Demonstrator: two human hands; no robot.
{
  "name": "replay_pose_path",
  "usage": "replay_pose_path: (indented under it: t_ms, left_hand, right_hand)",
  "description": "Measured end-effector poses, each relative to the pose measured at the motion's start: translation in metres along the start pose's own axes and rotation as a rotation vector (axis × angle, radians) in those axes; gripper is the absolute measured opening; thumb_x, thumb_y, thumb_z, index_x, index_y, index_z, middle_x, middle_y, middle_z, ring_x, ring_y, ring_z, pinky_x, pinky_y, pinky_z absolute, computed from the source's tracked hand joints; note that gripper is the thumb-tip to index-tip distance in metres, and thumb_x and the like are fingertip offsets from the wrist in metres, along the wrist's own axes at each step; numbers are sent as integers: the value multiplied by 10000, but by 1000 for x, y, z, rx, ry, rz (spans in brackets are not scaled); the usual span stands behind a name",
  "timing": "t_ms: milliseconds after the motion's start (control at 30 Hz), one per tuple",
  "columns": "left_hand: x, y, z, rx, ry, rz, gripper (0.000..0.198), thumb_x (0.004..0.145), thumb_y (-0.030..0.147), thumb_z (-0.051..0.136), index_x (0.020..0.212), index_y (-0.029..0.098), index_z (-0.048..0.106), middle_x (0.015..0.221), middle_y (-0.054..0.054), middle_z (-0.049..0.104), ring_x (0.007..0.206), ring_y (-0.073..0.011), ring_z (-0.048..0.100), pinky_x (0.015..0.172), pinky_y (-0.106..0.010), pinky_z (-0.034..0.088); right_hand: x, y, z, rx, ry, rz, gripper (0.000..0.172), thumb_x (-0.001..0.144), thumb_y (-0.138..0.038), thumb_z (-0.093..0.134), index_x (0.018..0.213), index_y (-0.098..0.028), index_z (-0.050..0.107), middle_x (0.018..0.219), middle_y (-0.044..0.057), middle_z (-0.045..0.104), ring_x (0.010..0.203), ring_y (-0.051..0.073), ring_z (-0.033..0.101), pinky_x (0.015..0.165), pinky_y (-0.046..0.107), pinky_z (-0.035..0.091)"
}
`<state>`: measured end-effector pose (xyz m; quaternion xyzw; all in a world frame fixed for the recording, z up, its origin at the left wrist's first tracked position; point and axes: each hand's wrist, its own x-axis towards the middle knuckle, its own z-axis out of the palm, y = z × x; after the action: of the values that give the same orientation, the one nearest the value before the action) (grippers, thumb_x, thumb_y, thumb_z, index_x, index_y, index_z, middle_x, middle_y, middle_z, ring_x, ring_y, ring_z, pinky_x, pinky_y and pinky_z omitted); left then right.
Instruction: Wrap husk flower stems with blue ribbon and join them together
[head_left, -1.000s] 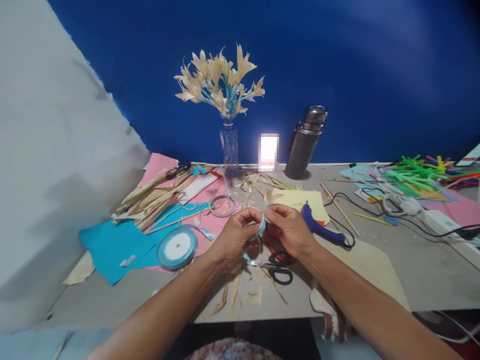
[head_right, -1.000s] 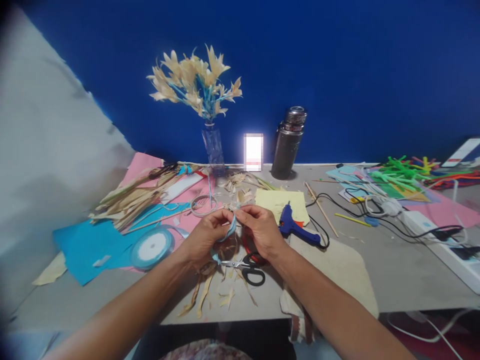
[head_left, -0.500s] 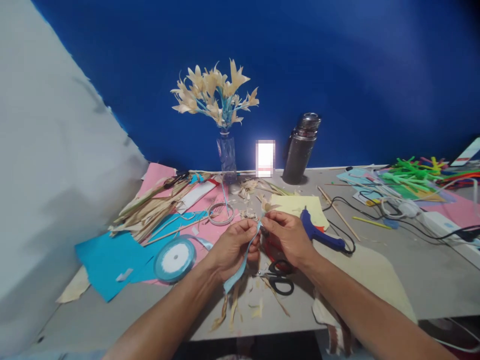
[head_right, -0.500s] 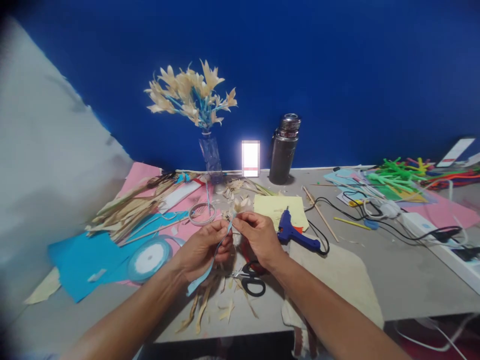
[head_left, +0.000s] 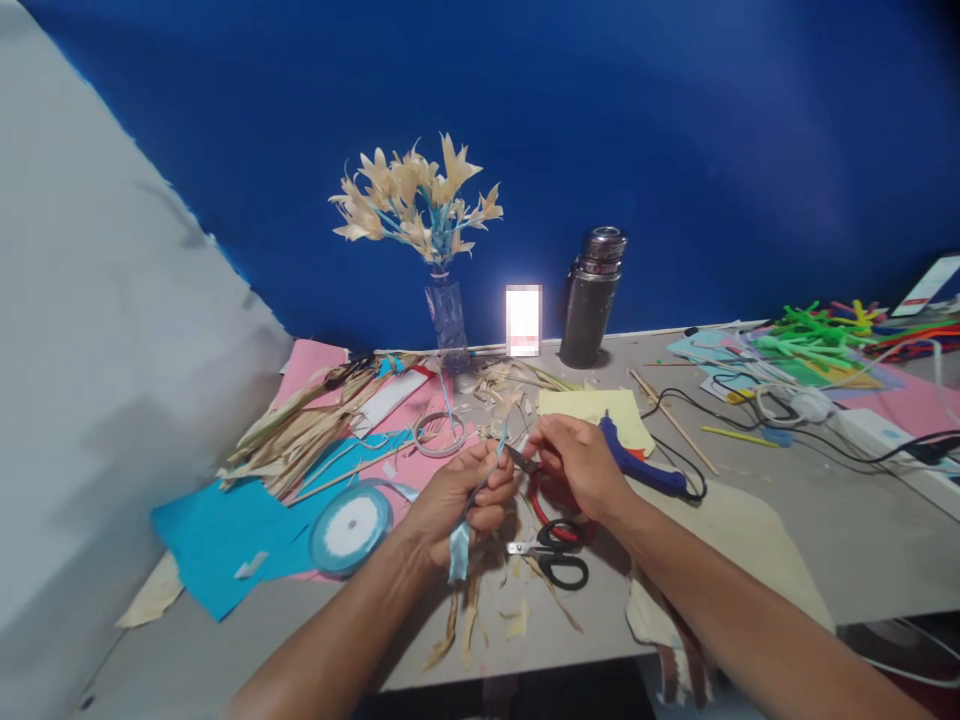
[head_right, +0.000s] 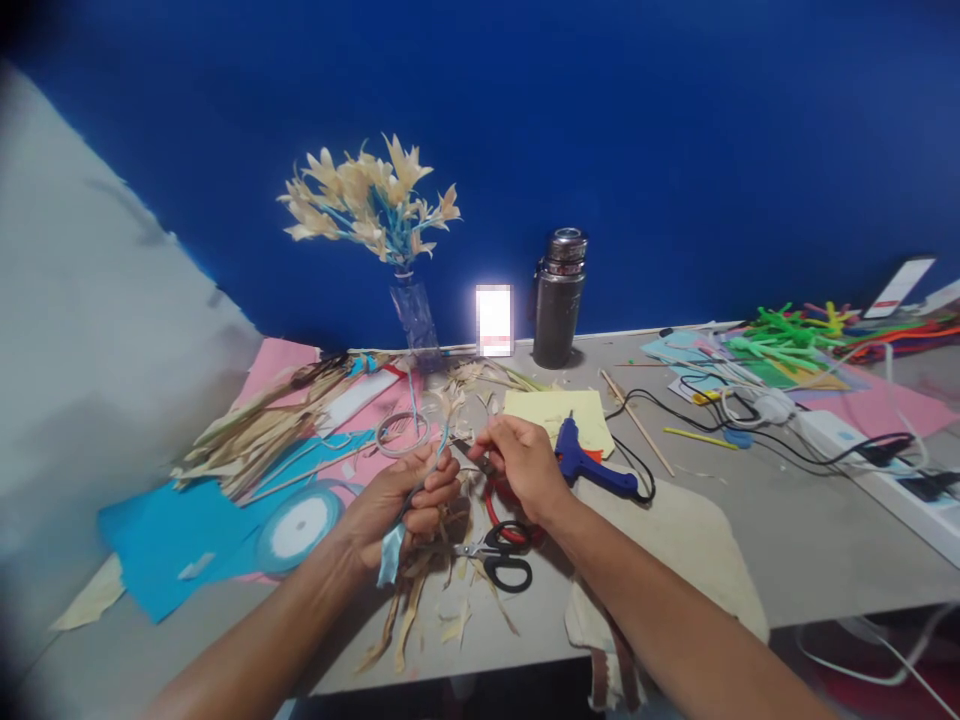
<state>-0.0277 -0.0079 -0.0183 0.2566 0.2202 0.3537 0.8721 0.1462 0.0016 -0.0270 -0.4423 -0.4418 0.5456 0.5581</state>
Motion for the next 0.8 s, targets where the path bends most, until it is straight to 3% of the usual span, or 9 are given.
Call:
replay_pose_path:
  t_ms: [100, 167, 367, 500, 667, 800]
  left_hand:
    - [1, 1, -2, -10, 17, 13, 122, 848, 107, 657, 795, 118, 547, 671, 46, 390, 450, -7, 267, 335, -63, 211]
    - [1, 3, -3, -15, 5, 24, 124, 865, 135, 649, 795, 118, 549, 659, 50, 377, 444, -8, 265, 333, -64, 223]
    - [-6, 17, 4, -58, 54, 113, 133, 878, 121, 624, 776, 110, 539, 659, 47, 378, 448, -9, 315, 326, -49, 240]
    - [-9, 22, 8, -75, 99, 140, 127, 857, 86, 626, 790, 124, 525, 672, 43, 395, 442, -12, 325, 317, -49, 245]
    - [-7, 20, 4, -101, 96, 120, 131, 866, 94, 616, 795, 137, 515, 677, 39, 399, 447, -15, 334, 318, -49, 250]
    - [-9, 21, 4, -124, 69, 129, 126, 884, 114, 607, 797, 137, 519, 666, 43, 393, 448, -15, 334, 315, -50, 241]
  right_hand:
    - [-1, -1, -1, -37, -28, 0, 347, 752, -461, 728, 901, -150, 763, 738, 60, 739, 467, 80, 401, 423, 222, 272]
    - [-1, -2, -2, -37, -50, 1, 356, 724, -427, 755, 950, -152, 779, 792, 78, 763, 475, 83, 424, 431, 224, 311]
    - [-2, -5, -4, -83, -78, 76, 303, 662, -390, 801, 842, -146, 793, 727, 76, 759, 438, 75, 428, 399, 213, 285]
    - [-5, -5, -6, -119, -109, 36, 237, 664, -381, 803, 664, -160, 721, 626, 35, 707, 429, 78, 415, 410, 222, 274]
    - [-4, -5, -9, -191, -91, -36, 401, 820, -430, 640, 514, -187, 550, 415, -42, 459, 396, 81, 359, 417, 234, 245]
    - [-3, -7, -11, -291, -14, -91, 545, 871, -506, 567, 433, -202, 455, 359, -34, 399, 391, 88, 360, 438, 239, 293]
